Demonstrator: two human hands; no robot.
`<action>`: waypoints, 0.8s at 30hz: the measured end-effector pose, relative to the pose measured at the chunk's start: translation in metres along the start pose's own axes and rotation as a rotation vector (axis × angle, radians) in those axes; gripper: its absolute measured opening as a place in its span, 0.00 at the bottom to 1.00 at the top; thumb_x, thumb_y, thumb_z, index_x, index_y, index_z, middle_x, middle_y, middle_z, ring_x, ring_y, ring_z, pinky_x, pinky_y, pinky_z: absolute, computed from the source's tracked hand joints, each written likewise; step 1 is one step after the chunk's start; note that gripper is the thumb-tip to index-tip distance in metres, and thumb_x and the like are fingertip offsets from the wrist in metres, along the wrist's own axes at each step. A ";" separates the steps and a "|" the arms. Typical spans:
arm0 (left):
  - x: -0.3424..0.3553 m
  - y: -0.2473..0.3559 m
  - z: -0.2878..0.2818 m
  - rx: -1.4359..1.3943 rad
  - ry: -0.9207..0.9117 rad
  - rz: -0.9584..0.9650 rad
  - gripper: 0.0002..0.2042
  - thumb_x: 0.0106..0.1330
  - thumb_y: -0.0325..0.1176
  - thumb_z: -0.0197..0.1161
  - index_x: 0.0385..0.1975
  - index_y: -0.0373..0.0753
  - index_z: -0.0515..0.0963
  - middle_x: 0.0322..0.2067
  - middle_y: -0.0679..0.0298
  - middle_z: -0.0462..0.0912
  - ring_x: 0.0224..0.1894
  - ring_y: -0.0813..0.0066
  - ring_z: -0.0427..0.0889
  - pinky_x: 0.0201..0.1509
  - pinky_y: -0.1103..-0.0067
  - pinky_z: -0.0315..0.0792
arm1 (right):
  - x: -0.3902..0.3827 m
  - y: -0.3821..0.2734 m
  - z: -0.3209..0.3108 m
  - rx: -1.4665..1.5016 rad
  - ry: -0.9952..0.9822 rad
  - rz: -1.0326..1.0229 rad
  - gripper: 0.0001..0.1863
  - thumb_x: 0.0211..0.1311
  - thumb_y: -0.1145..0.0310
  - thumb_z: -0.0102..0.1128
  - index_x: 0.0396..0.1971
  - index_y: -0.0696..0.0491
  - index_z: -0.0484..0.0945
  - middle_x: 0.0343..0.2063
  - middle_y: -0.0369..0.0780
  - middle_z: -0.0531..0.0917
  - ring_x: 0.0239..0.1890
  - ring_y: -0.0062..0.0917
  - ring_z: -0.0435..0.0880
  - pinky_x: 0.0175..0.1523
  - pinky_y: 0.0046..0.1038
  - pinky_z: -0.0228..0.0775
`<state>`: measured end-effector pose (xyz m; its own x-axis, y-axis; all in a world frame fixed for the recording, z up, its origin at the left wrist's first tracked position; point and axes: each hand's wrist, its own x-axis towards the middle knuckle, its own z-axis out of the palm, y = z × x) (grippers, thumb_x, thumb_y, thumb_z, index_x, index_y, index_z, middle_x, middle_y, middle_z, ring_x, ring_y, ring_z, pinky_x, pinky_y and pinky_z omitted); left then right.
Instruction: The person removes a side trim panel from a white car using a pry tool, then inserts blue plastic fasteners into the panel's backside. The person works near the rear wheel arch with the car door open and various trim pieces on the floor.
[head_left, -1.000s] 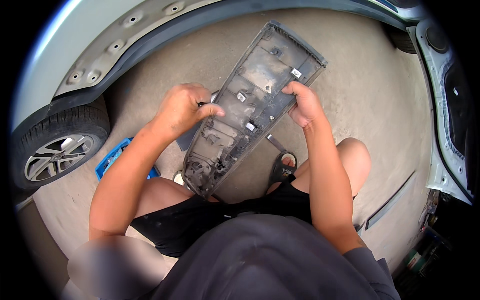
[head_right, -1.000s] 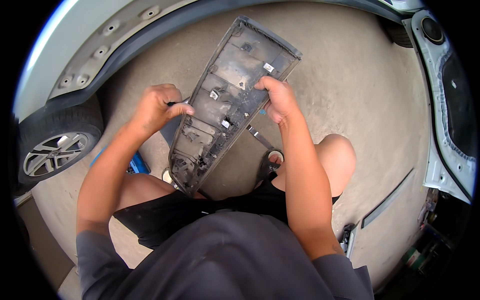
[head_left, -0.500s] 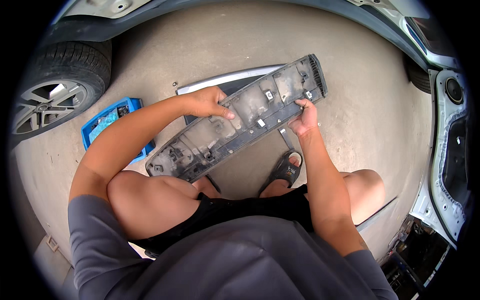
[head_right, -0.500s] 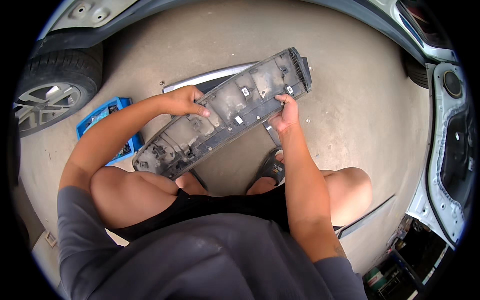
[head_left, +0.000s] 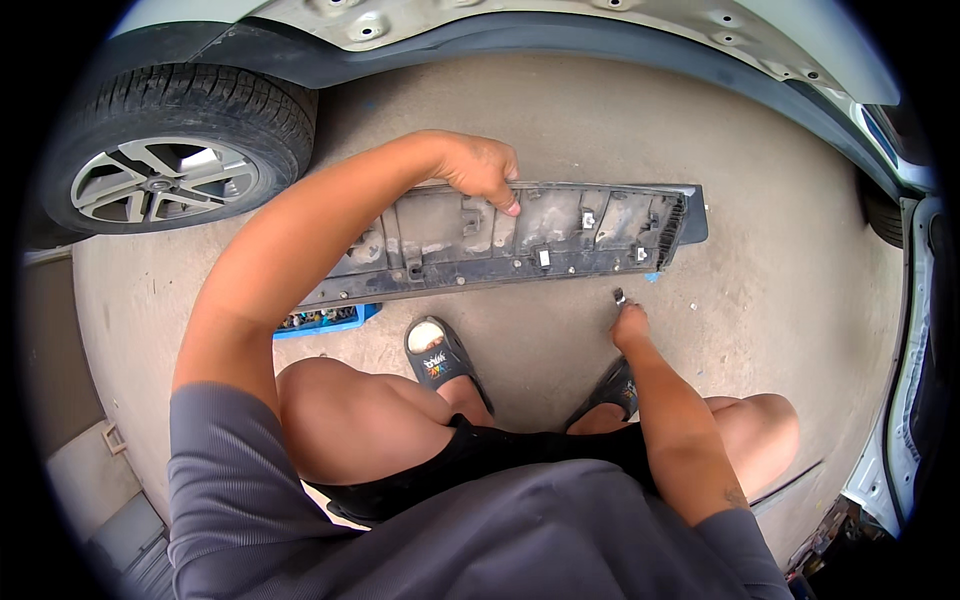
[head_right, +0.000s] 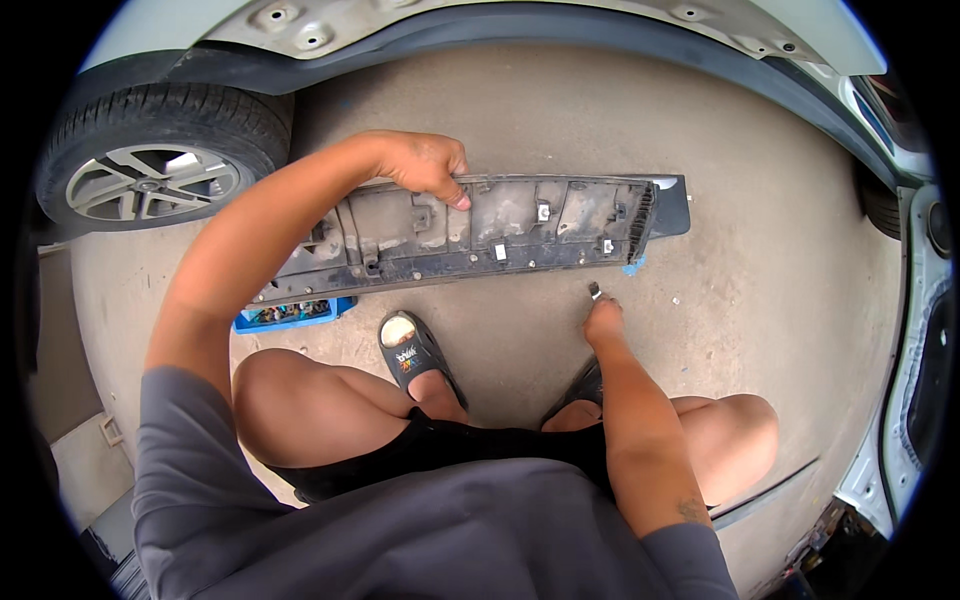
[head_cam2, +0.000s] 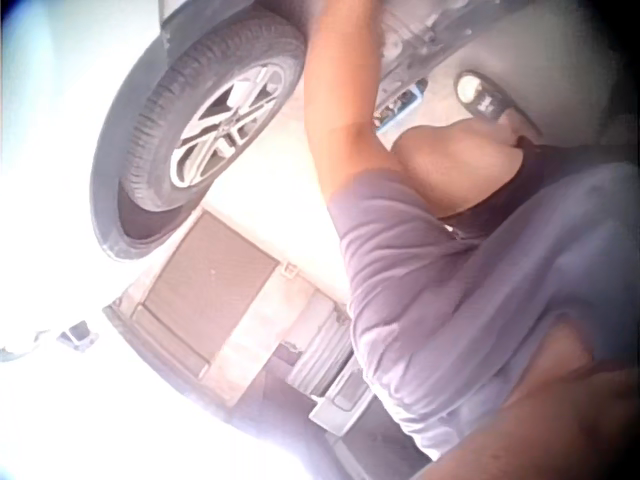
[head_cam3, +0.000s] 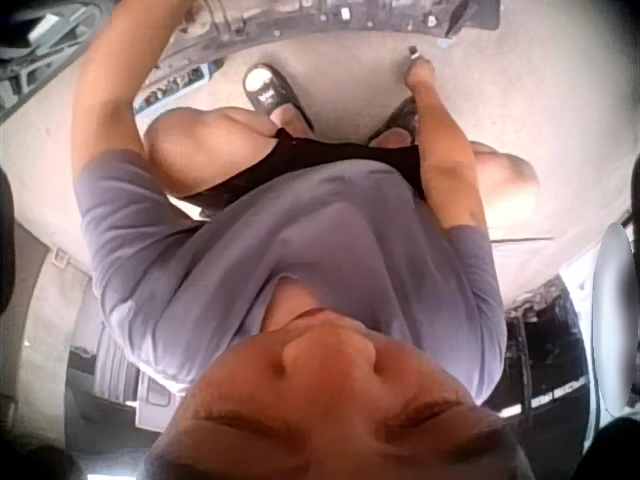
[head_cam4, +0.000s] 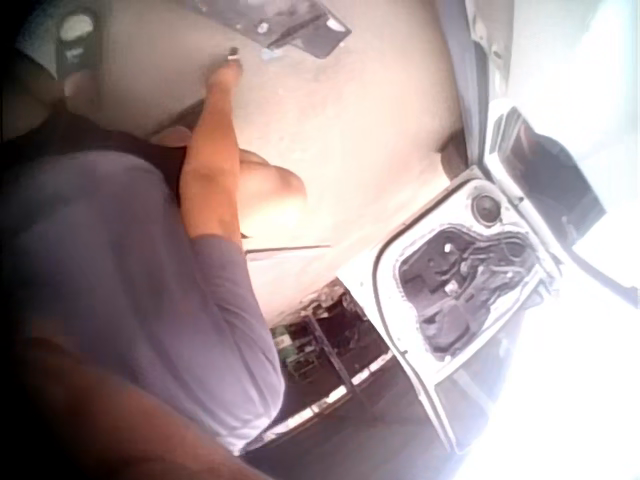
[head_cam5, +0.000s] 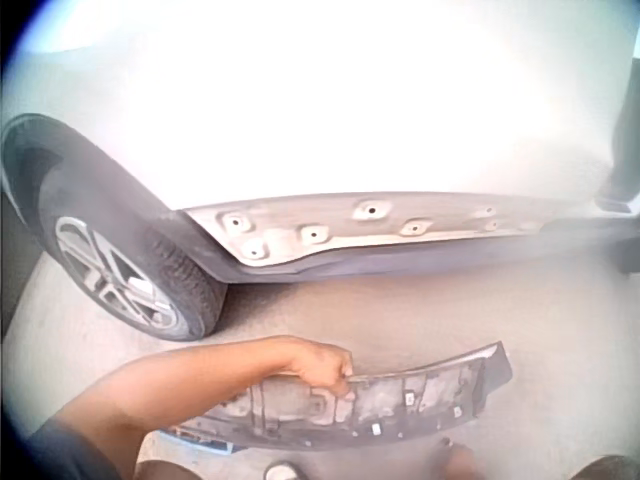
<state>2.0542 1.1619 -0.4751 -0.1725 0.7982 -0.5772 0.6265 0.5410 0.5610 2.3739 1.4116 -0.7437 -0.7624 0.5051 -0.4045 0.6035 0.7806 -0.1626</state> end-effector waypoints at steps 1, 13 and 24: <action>-0.004 0.009 -0.006 0.038 -0.022 -0.019 0.20 0.63 0.45 0.68 0.31 0.29 0.83 0.22 0.59 0.82 0.26 0.69 0.77 0.34 0.69 0.70 | 0.004 0.002 0.001 0.006 0.008 -0.016 0.16 0.51 0.79 0.61 0.43 0.59 0.76 0.46 0.56 0.81 0.50 0.50 0.81 0.57 0.40 0.75; -0.032 0.083 -0.041 -0.126 -0.121 -0.348 0.20 0.62 0.48 0.69 0.29 0.33 0.79 0.19 0.65 0.71 0.22 0.73 0.70 0.22 0.73 0.63 | 0.021 0.008 -0.022 0.105 -0.057 -0.043 0.11 0.52 0.74 0.57 0.36 0.61 0.80 0.41 0.56 0.83 0.49 0.50 0.81 0.56 0.42 0.74; -0.032 0.053 -0.051 -0.628 -0.238 -0.569 0.18 0.59 0.42 0.73 0.32 0.30 0.80 0.18 0.66 0.72 0.14 0.77 0.65 0.14 0.75 0.55 | 0.047 0.017 -0.138 0.181 0.131 -0.059 0.11 0.56 0.76 0.51 0.37 0.63 0.79 0.37 0.58 0.82 0.42 0.52 0.82 0.49 0.44 0.76</action>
<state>2.0535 1.1785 -0.3967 -0.1241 0.3248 -0.9376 -0.0524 0.9414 0.3331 2.3164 1.4996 -0.6416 -0.8144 0.5129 -0.2712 0.5798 0.7378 -0.3458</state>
